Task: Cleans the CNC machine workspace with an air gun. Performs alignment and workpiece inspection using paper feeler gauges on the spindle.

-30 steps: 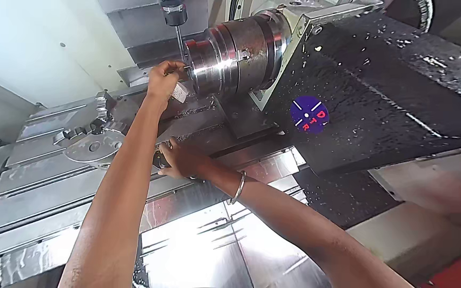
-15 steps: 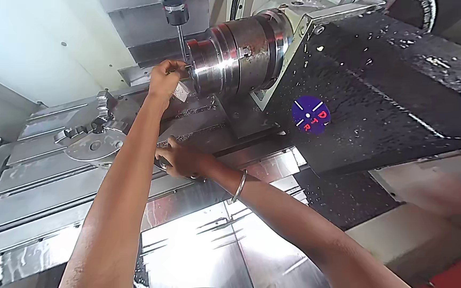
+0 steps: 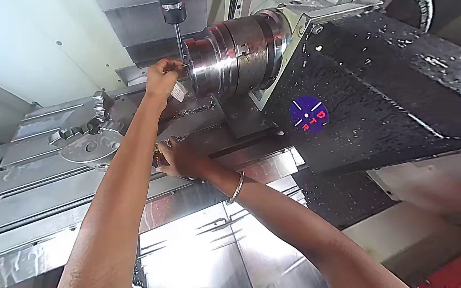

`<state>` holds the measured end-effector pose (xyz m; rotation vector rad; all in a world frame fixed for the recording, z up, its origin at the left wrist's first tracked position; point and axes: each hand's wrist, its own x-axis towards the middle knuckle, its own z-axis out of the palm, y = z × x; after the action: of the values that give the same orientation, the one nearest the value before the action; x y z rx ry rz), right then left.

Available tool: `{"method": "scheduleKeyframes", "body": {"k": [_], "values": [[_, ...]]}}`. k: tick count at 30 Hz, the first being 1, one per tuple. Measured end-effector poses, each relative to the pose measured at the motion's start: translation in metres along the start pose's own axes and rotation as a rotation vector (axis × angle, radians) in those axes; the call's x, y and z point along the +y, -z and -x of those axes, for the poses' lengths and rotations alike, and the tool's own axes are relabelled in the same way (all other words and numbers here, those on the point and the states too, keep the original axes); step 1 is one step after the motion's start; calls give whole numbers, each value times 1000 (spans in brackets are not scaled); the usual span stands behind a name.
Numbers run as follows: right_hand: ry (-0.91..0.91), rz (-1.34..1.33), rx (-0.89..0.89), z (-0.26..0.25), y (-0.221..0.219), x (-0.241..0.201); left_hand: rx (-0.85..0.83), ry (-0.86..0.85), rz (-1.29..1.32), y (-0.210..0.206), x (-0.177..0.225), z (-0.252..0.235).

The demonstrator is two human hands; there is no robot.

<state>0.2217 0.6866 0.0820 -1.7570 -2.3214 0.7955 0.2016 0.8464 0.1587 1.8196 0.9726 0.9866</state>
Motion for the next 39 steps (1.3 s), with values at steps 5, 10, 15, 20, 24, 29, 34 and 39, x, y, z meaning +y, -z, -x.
{"method": "scheduleKeyframes", "body": {"k": [5, 10, 15, 20, 24, 29, 34, 39], "values": [[83, -6, -43, -1, 5, 2, -4, 10, -7, 0, 3, 0], [34, 35, 17, 0, -2, 1, -1, 58, -2, 1, 5, 1], [69, 11, -21, 0, 3, 2, -5, 63, -15, 2, 6, 0], [57, 30, -8, 0, 0, 2, -5, 62, -10, 2, 4, -2], [79, -10, -49, 0, 4, 3, -12, 79, -3, 2, 5, -3], [47, -14, -16, 1, 1, 1, -8, 88, 12, 2, 5, -2], [78, -23, -34, 2, 3, 1, -8, 86, 9, 2, 6, -3], [66, 16, -27, 1, 2, -1, -1, 105, 14, 2, 6, -2]]}}
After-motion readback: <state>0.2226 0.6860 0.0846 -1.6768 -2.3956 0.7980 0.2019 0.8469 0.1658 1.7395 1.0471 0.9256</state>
